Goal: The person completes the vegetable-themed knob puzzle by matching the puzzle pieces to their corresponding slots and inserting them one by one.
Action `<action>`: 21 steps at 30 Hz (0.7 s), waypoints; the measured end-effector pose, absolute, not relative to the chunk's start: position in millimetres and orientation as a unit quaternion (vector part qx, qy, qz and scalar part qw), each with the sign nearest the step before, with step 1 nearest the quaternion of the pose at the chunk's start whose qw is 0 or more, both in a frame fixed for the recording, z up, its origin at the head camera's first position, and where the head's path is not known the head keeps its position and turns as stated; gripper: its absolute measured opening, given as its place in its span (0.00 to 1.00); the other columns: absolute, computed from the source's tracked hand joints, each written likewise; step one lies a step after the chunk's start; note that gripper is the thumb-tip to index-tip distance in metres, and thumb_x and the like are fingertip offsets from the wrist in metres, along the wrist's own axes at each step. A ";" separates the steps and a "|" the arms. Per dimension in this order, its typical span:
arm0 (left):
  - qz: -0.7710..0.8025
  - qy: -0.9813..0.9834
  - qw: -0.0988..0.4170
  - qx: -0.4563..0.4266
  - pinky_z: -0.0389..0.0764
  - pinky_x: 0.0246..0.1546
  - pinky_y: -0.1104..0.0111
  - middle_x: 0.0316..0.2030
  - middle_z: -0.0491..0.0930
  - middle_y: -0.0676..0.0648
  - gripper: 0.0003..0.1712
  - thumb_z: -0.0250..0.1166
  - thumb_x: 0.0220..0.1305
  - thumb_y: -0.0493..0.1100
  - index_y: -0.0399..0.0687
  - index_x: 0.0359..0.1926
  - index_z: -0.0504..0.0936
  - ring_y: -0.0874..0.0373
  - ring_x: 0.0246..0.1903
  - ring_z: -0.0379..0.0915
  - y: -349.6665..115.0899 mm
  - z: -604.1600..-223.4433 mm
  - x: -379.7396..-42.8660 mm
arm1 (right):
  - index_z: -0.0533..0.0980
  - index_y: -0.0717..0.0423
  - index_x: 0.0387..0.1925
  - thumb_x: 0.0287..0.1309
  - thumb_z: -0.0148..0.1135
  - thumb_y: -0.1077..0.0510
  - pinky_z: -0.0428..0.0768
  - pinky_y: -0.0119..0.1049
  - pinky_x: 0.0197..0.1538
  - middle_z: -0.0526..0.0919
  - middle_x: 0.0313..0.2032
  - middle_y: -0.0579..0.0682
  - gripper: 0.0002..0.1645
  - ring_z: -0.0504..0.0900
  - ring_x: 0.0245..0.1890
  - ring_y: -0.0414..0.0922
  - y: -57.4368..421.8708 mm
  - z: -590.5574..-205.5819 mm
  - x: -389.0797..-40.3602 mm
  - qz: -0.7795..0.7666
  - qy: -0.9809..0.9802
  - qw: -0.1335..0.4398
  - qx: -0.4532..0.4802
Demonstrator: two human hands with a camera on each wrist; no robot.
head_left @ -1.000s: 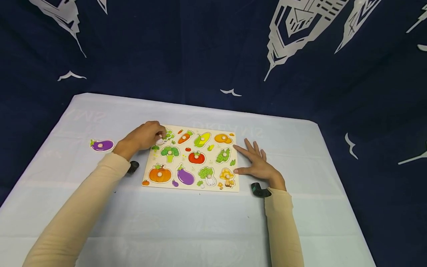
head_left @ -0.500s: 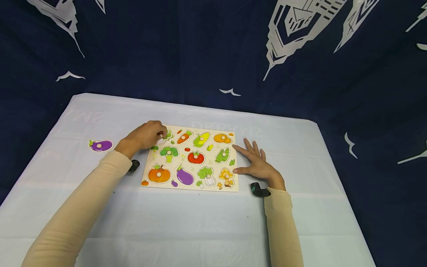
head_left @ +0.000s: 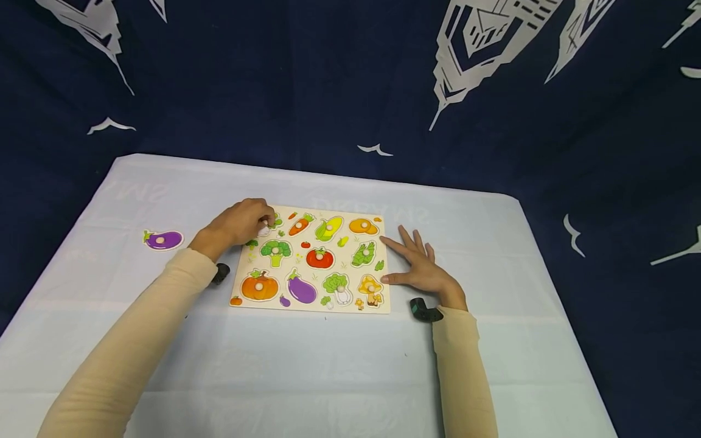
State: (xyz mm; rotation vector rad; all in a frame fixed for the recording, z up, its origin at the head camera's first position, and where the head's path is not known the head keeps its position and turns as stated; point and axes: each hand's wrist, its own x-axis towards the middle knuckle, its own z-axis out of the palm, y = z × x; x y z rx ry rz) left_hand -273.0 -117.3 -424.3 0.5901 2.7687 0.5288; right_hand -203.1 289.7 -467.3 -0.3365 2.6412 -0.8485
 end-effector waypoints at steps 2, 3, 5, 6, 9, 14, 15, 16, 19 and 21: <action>0.180 0.954 0.123 0.204 0.76 0.56 0.53 0.47 0.79 0.45 0.09 0.59 0.71 0.32 0.46 0.42 0.84 0.48 0.46 0.72 -117.6 -424.7 -272.2 | 0.57 0.34 0.77 0.47 0.77 0.39 0.23 0.65 0.73 0.32 0.81 0.50 0.58 0.20 0.78 0.57 289.5 -467.2 -203.9 -0.299 0.931 0.171 -0.121; 0.178 0.955 0.120 0.207 0.76 0.56 0.53 0.47 0.79 0.45 0.09 0.59 0.70 0.32 0.46 0.42 0.84 0.48 0.46 0.72 -117.8 -425.3 -272.1 | 0.57 0.33 0.77 0.47 0.77 0.39 0.23 0.65 0.73 0.31 0.81 0.50 0.58 0.20 0.78 0.57 289.4 -467.2 -204.1 -0.299 0.931 0.171 -0.121; 0.174 0.955 0.113 0.212 0.76 0.56 0.52 0.46 0.80 0.45 0.08 0.59 0.70 0.31 0.45 0.41 0.83 0.48 0.46 0.72 -117.9 -426.6 -271.9 | 0.57 0.33 0.77 0.47 0.77 0.38 0.23 0.64 0.73 0.31 0.81 0.50 0.59 0.20 0.78 0.57 289.5 -467.2 -204.3 -0.300 0.931 0.173 -0.121; 0.173 0.955 0.111 0.215 0.76 0.56 0.52 0.46 0.80 0.45 0.08 0.59 0.70 0.31 0.45 0.41 0.83 0.48 0.46 0.72 -117.8 -427.0 -271.8 | 0.57 0.34 0.77 0.47 0.77 0.38 0.23 0.64 0.73 0.31 0.81 0.50 0.59 0.20 0.78 0.57 289.5 -467.2 -204.4 -0.300 0.930 0.173 -0.120; 0.174 0.955 0.109 0.215 0.76 0.57 0.52 0.46 0.80 0.45 0.08 0.59 0.70 0.31 0.45 0.41 0.83 0.48 0.46 0.73 -117.6 -428.0 -271.3 | 0.57 0.33 0.77 0.47 0.77 0.38 0.23 0.64 0.73 0.31 0.81 0.50 0.59 0.20 0.78 0.56 289.5 -466.6 -203.9 -0.300 0.930 0.174 -0.118; 0.176 0.956 0.111 0.208 0.76 0.57 0.52 0.46 0.80 0.45 0.09 0.59 0.70 0.32 0.46 0.43 0.84 0.48 0.46 0.72 -118.8 -429.0 -269.7 | 0.57 0.33 0.77 0.47 0.77 0.38 0.22 0.64 0.73 0.31 0.81 0.49 0.59 0.20 0.78 0.56 289.4 -466.7 -204.0 -0.299 0.931 0.174 -0.119; 0.175 0.956 0.112 0.207 0.76 0.57 0.52 0.46 0.80 0.45 0.09 0.59 0.70 0.32 0.46 0.44 0.84 0.48 0.46 0.73 -119.1 -429.2 -269.3 | 0.57 0.33 0.77 0.47 0.77 0.38 0.22 0.64 0.73 0.31 0.81 0.50 0.59 0.20 0.78 0.56 289.3 -466.6 -204.0 -0.299 0.931 0.174 -0.119; 0.174 0.956 0.112 0.207 0.76 0.57 0.52 0.46 0.80 0.44 0.10 0.59 0.70 0.32 0.46 0.44 0.84 0.48 0.46 0.73 -119.3 -429.2 -268.9 | 0.57 0.33 0.77 0.47 0.77 0.38 0.22 0.64 0.73 0.31 0.81 0.50 0.59 0.20 0.78 0.56 289.1 -466.6 -204.0 -0.299 0.931 0.174 -0.119; 0.176 0.957 0.113 0.202 0.75 0.59 0.51 0.48 0.80 0.44 0.11 0.58 0.70 0.32 0.46 0.47 0.84 0.48 0.47 0.73 -119.6 -428.6 -267.1 | 0.57 0.33 0.77 0.47 0.77 0.38 0.23 0.64 0.74 0.31 0.81 0.49 0.59 0.20 0.78 0.56 288.1 -466.0 -203.5 -0.300 0.931 0.175 -0.116; 0.179 0.956 0.115 0.202 0.75 0.59 0.51 0.49 0.79 0.44 0.12 0.58 0.71 0.32 0.45 0.50 0.83 0.48 0.47 0.72 -119.9 -428.4 -265.8 | 0.57 0.33 0.77 0.46 0.77 0.38 0.23 0.63 0.74 0.31 0.81 0.49 0.59 0.20 0.78 0.56 287.7 -465.3 -203.2 -0.300 0.931 0.176 -0.114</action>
